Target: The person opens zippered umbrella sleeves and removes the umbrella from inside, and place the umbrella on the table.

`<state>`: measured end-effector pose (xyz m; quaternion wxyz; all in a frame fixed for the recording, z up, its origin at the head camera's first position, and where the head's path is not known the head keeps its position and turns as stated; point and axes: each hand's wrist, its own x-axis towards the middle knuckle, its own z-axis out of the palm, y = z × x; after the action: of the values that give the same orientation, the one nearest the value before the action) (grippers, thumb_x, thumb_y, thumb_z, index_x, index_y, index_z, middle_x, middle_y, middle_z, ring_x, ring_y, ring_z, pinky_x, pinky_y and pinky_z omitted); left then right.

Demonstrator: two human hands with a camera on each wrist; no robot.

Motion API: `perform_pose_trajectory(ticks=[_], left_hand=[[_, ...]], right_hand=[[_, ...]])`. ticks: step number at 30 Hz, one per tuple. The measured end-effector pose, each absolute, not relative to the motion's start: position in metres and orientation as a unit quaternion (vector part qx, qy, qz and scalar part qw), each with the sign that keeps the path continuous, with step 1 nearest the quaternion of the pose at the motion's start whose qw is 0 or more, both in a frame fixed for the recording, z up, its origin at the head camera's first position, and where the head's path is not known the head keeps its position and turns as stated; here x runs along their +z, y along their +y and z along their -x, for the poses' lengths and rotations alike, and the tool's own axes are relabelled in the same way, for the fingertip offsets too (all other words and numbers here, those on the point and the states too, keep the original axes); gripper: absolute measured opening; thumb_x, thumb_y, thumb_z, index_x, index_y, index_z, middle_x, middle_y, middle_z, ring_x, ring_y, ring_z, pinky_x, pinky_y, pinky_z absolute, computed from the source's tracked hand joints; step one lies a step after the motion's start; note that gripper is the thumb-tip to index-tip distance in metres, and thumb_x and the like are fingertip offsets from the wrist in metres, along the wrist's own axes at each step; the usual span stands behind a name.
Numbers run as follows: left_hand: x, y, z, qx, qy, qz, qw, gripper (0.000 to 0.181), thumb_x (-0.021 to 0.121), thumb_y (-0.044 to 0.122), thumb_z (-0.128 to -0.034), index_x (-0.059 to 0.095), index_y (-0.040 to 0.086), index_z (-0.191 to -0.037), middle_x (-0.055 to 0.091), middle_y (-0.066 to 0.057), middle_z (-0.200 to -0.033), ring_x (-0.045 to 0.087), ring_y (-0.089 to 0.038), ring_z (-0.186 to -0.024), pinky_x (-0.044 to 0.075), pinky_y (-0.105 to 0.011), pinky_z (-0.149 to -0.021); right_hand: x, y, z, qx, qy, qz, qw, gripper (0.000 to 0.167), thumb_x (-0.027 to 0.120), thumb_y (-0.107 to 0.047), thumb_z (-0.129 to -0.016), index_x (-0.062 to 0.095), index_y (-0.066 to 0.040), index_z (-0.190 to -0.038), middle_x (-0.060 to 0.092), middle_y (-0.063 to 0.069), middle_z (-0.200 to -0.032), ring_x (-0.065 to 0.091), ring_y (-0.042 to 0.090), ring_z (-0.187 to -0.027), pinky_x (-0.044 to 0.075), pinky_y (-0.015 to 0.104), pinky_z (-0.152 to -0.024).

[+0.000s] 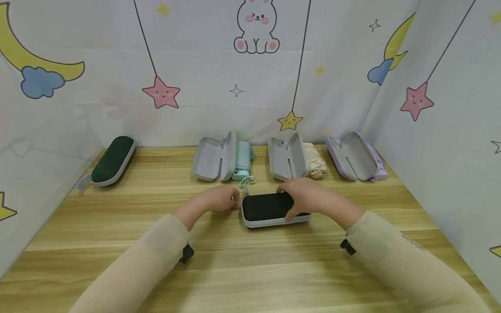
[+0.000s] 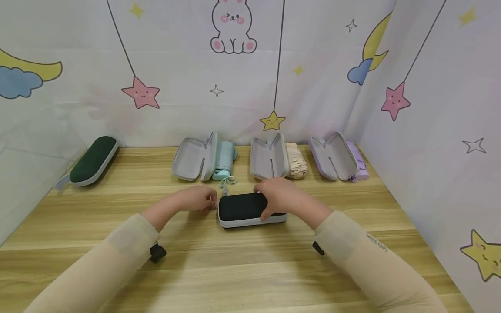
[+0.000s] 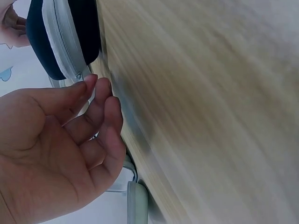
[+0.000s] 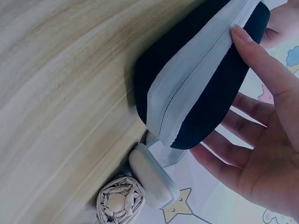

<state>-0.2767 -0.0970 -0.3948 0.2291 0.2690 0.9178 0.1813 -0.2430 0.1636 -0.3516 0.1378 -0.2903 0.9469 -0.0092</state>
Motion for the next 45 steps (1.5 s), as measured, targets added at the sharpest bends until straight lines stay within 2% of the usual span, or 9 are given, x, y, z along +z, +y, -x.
perform_pose_trajectory(ticks=[5,11,19,29,33,37,40,42,45], left_hand=[[-0.392,-0.095,0.271,0.172,0.919,-0.273,0.225,0.017,0.049,0.004,-0.0964,0.062,0.007,-0.087,0.057,0.002,-0.071,0.051,-0.013,-0.071,0.042,-0.028,-0.069],[-0.392,-0.092,0.268,0.16,0.923,-0.28,0.211,0.017,0.049,0.006,-0.0983,0.062,0.006,-0.087,0.056,0.002,-0.067,0.052,-0.014,-0.07,0.043,-0.03,-0.07],[-0.389,-0.088,0.266,0.167,0.923,-0.274,0.214,0.018,0.048,0.007,-0.0993,0.062,0.007,-0.088,0.057,0.002,-0.065,0.052,-0.014,-0.069,0.043,-0.031,-0.072],[-0.387,-0.081,0.262,0.178,0.917,-0.282,0.218,0.02,0.044,0.004,-0.098,0.06,0.008,-0.087,0.056,0.0,-0.066,0.05,-0.014,-0.066,0.042,-0.029,-0.067],[-0.388,-0.077,0.262,0.154,0.931,-0.269,0.193,0.019,0.045,0.006,-0.097,0.061,0.009,-0.087,0.06,-0.001,-0.074,0.053,-0.015,-0.072,0.045,-0.032,-0.072],[-0.388,-0.074,0.262,0.121,0.946,-0.252,0.163,0.017,0.047,0.012,-0.0972,0.063,0.009,-0.092,0.063,-0.003,-0.089,0.057,-0.017,-0.081,0.048,-0.038,-0.078],[-0.389,-0.073,0.262,0.108,0.952,-0.243,0.149,0.017,0.049,0.017,-0.0978,0.065,0.01,-0.097,0.065,-0.003,-0.096,0.059,-0.017,-0.084,0.049,-0.039,-0.078],[-0.39,-0.073,0.263,0.105,0.954,-0.241,0.145,0.017,0.05,0.018,-0.0979,0.066,0.011,-0.099,0.066,-0.002,-0.097,0.059,-0.017,-0.084,0.049,-0.039,-0.078],[-0.39,-0.072,0.265,0.108,0.953,-0.24,0.146,0.017,0.051,0.019,-0.0976,0.066,0.012,-0.099,0.066,-0.001,-0.097,0.058,-0.016,-0.082,0.049,-0.039,-0.077]], right_hand=[[-0.351,0.163,0.237,0.015,0.954,0.273,0.125,0.077,0.086,-0.052,-0.067,0.059,-0.013,-0.128,0.063,0.003,-0.119,0.061,0.025,-0.104,0.049,0.043,-0.087],[-0.351,0.164,0.228,0.042,0.961,0.253,0.101,0.08,0.083,-0.06,-0.065,0.06,-0.015,-0.127,0.066,0.001,-0.113,0.064,0.024,-0.096,0.052,0.042,-0.076],[-0.354,0.159,0.22,0.073,0.97,0.212,0.093,0.085,0.076,-0.067,-0.069,0.055,-0.014,-0.131,0.068,0.001,-0.104,0.064,0.025,-0.085,0.05,0.04,-0.062],[-0.356,0.149,0.211,0.065,0.979,0.177,0.078,0.093,0.075,-0.066,-0.071,0.049,-0.006,-0.138,0.068,0.011,-0.108,0.065,0.029,-0.091,0.052,0.045,-0.063],[-0.357,0.146,0.208,0.063,0.981,0.166,0.072,0.092,0.073,-0.068,-0.071,0.05,-0.007,-0.136,0.068,0.009,-0.101,0.065,0.027,-0.086,0.051,0.043,-0.06],[-0.361,0.146,0.207,0.063,0.982,0.163,0.071,0.088,0.071,-0.071,-0.071,0.053,-0.01,-0.131,0.067,0.006,-0.097,0.065,0.023,-0.079,0.05,0.04,-0.056],[-0.359,0.15,0.207,0.038,0.981,0.17,0.089,0.09,0.071,-0.07,-0.072,0.05,-0.01,-0.136,0.066,0.008,-0.11,0.065,0.024,-0.089,0.052,0.041,-0.062],[-0.354,0.156,0.208,0.015,0.974,0.197,0.111,0.091,0.072,-0.066,-0.074,0.045,-0.011,-0.142,0.061,0.01,-0.125,0.063,0.027,-0.102,0.053,0.043,-0.074],[-0.343,0.167,0.209,-0.009,0.95,0.269,0.156,0.093,0.078,-0.054,-0.076,0.037,-0.012,-0.149,0.044,0.013,-0.145,0.051,0.031,-0.124,0.047,0.048,-0.092]])
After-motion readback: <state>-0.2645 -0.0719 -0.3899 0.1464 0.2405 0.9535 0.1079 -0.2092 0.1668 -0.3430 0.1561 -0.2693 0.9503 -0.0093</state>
